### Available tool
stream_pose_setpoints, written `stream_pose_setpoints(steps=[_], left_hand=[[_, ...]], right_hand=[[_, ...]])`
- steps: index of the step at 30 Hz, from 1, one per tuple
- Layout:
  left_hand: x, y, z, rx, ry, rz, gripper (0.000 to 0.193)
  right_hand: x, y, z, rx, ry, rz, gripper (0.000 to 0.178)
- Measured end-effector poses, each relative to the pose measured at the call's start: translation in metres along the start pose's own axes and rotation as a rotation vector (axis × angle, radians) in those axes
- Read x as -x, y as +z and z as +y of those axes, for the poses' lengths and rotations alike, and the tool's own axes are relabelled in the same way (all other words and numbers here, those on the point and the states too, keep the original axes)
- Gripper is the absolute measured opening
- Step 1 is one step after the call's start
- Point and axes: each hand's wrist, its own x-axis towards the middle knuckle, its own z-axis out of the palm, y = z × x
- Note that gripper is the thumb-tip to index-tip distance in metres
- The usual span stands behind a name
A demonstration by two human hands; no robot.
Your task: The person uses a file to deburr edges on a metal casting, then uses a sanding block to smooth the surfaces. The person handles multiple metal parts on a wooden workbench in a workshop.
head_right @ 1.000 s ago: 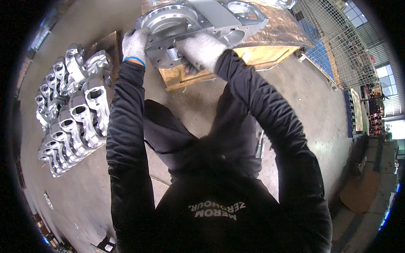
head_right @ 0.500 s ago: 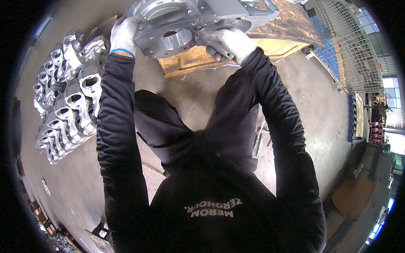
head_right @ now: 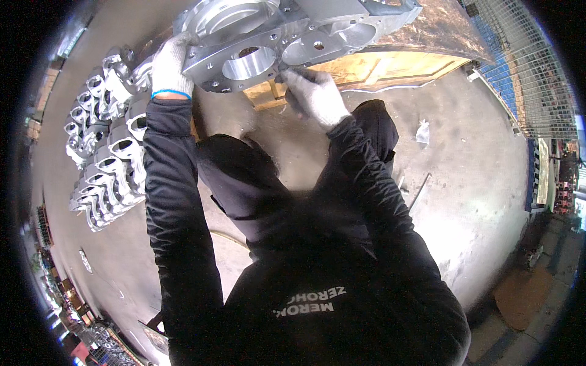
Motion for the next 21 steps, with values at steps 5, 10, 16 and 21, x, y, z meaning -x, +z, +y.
stream_pose_setpoints(steps=[5,10,16,21], left_hand=[[0.007,0.013,0.018,0.111,-0.250,0.129,0.014],[-0.003,0.018,0.014,0.138,-0.312,0.177,0.007],[-0.037,-0.013,-0.028,0.012,-0.372,0.132,0.009],[-0.016,0.006,0.005,0.053,-0.417,0.108,0.008]], right_hand=[[-0.003,0.016,0.032,-0.065,-0.032,0.089,0.030],[-0.009,0.046,0.062,0.173,-0.322,0.310,0.033],[-0.010,0.091,0.081,0.091,-0.291,0.414,0.031],[0.008,0.091,0.050,0.127,-0.216,0.295,0.040]])
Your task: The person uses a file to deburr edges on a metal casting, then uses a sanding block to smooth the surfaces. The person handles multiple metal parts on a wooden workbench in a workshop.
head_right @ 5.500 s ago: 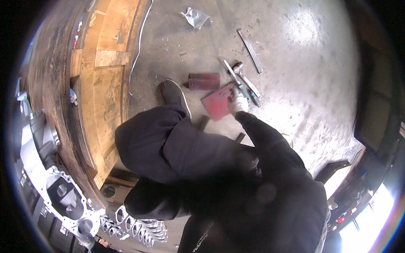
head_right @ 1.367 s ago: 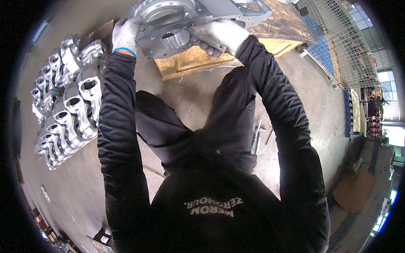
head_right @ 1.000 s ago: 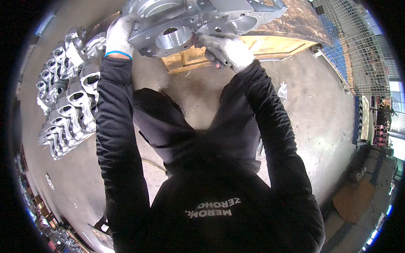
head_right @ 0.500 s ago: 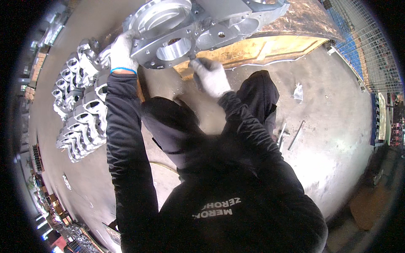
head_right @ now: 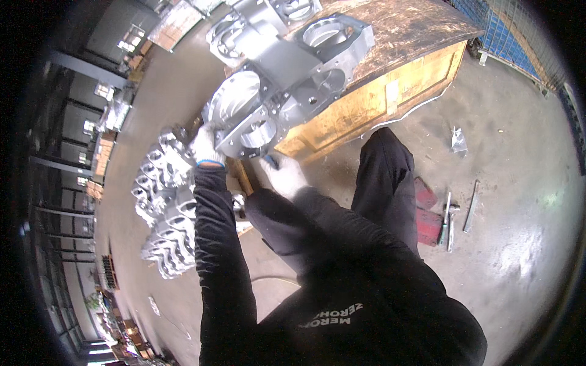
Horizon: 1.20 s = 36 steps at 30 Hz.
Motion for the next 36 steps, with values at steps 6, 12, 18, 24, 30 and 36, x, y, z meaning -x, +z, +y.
stream_pose_setpoints(steps=[6,12,18,24,30,36], left_hand=[[-0.018,-0.034,-0.005,-0.026,-0.024,-0.015,0.011],[0.032,-0.003,0.018,0.176,-0.116,-0.191,0.047],[0.034,0.002,0.020,0.208,-0.172,-0.330,0.062],[0.035,-0.011,0.029,0.162,-0.185,-0.309,0.067],[0.051,0.052,0.078,-0.129,-0.052,-0.176,0.076],[-0.003,0.073,0.118,-0.715,0.595,-0.177,0.061]], right_hand=[[-0.021,-0.093,-0.040,-0.094,-0.347,0.215,0.044],[-0.193,-0.237,-0.169,0.295,-0.409,0.427,0.041],[-0.322,-0.258,-0.161,1.064,0.014,0.105,0.054],[-0.304,-0.250,-0.137,0.927,0.042,0.182,0.067],[-0.275,-0.295,-0.137,0.808,0.041,0.359,0.074],[-0.221,-0.328,-0.038,-0.059,-0.082,0.706,0.044]])
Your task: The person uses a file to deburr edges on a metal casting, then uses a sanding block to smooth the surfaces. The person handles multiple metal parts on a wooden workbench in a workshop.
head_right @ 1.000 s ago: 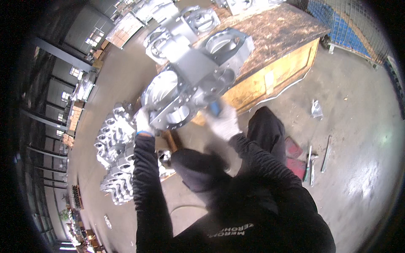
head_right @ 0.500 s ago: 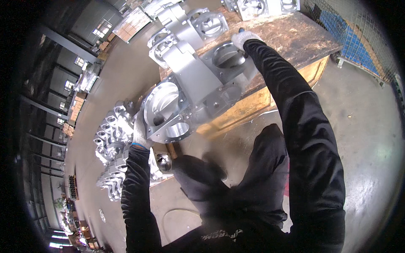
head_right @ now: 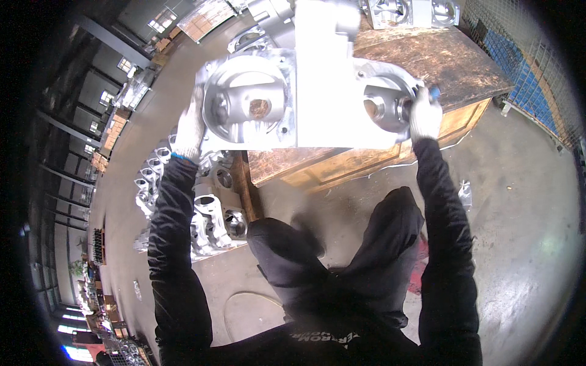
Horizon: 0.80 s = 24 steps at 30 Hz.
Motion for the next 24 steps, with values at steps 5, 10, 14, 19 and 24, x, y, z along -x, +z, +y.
stream_pose_setpoints(steps=[5,10,14,19,24], left_hand=[[-0.030,0.000,-0.040,0.365,-0.057,-0.178,0.063],[0.017,0.032,-0.108,0.681,-0.055,0.091,0.069],[0.073,0.047,-0.215,1.035,-0.077,0.163,0.074],[0.128,0.114,-0.213,0.694,-0.085,0.501,0.076],[0.149,0.147,-0.167,0.385,-0.251,0.527,0.073]], right_hand=[[0.109,-0.003,0.004,-0.219,0.073,0.240,0.042],[0.121,0.026,-0.009,-0.220,-0.175,0.285,0.042],[0.090,0.053,-0.064,0.039,-0.555,-0.043,0.047],[0.017,0.073,-0.028,-0.074,-0.242,-0.209,0.040],[-0.054,0.024,0.034,-0.145,-0.213,-0.273,0.048]])
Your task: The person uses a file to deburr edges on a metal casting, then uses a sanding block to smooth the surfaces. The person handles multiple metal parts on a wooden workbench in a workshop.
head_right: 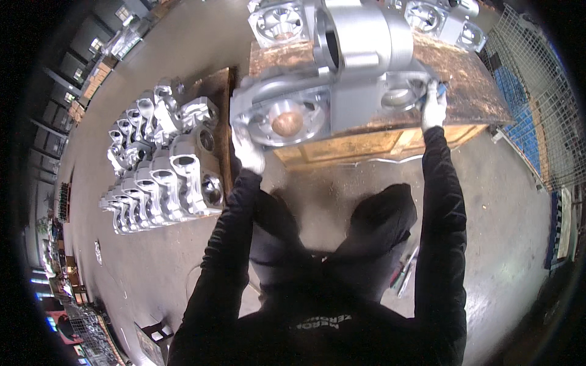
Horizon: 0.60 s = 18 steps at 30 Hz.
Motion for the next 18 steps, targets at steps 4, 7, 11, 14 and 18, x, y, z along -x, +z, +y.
stream_pose_setpoints(steps=[4,7,11,14,18], left_hand=[[0.002,-0.012,0.024,0.059,-0.097,-0.096,0.077],[0.015,-0.016,0.021,0.071,-0.055,-0.062,0.078],[0.054,-0.013,0.033,0.053,-0.027,-0.039,0.079],[0.054,-0.023,0.051,0.046,-0.010,-0.140,0.079],[0.046,-0.045,0.101,0.076,0.089,-0.289,0.078]], right_hand=[[0.035,0.021,-0.040,0.372,-0.281,0.192,0.050],[0.126,0.024,-0.053,0.417,-0.466,0.290,0.037],[0.248,0.044,-0.042,0.682,-0.072,-0.387,0.037],[0.280,0.076,-0.045,0.815,-0.144,-0.605,0.041],[0.278,0.105,-0.046,1.070,-0.204,-0.611,0.041]])
